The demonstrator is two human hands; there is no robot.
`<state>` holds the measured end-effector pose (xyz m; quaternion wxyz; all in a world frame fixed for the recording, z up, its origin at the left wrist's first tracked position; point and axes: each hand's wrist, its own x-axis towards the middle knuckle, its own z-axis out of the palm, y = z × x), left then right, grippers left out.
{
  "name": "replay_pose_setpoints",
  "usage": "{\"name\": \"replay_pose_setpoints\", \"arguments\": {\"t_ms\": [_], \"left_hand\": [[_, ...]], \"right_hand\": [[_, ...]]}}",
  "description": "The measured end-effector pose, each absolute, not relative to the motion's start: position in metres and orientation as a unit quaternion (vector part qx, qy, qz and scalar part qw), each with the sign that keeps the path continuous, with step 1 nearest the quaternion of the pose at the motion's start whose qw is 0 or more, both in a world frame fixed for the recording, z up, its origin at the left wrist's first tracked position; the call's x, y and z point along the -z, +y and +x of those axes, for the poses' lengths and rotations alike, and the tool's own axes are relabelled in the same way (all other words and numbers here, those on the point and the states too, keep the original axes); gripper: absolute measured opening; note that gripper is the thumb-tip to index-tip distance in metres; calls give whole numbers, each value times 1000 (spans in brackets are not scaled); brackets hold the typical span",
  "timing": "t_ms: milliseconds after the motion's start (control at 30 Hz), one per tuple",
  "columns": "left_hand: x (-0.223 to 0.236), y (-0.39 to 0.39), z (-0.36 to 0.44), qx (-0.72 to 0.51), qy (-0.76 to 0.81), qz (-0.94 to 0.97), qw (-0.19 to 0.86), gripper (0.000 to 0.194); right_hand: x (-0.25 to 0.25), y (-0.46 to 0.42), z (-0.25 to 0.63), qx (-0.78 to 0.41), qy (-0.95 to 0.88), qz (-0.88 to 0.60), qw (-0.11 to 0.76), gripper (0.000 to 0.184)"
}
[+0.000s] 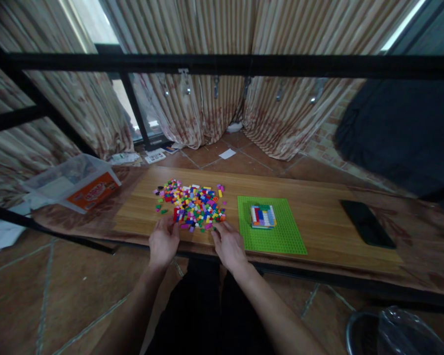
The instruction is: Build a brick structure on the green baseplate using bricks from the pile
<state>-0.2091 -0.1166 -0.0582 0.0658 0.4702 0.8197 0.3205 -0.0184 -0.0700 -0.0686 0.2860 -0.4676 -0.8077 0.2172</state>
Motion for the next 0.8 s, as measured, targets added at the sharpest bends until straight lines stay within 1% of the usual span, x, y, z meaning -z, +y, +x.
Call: {"name": "replay_pose_setpoints", "arguments": {"t_ms": [133, 233, 433, 567, 633, 733, 800], "left_hand": [[47, -103, -219, -242, 849, 464, 75, 32], [37, -90, -222, -179, 863, 464, 85, 29], [20, -70, -225, -120, 876, 456, 103, 26], [13, -65, -226, -110, 878, 450, 120, 29], [14, -66, -226, -117, 876, 455, 111, 28], [22, -69, -229, -139, 875, 457, 83, 29], [28, -72, -234, -174, 871, 449, 96, 26]], "right_hand": [[72, -86, -12, -238, -802, -454, 308, 23], [73, -96, -9, -253, -804, -441, 308, 22], [68, -107, -3, -267, -795, -444, 317, 21], [63, -110, 0, -270, -789, -452, 317, 21], [62, -110, 2, -273, -787, -453, 319, 21], [61, -111, 4, -282, -781, -453, 324, 20], [61, -111, 6, -292, -774, -454, 331, 21]]}}
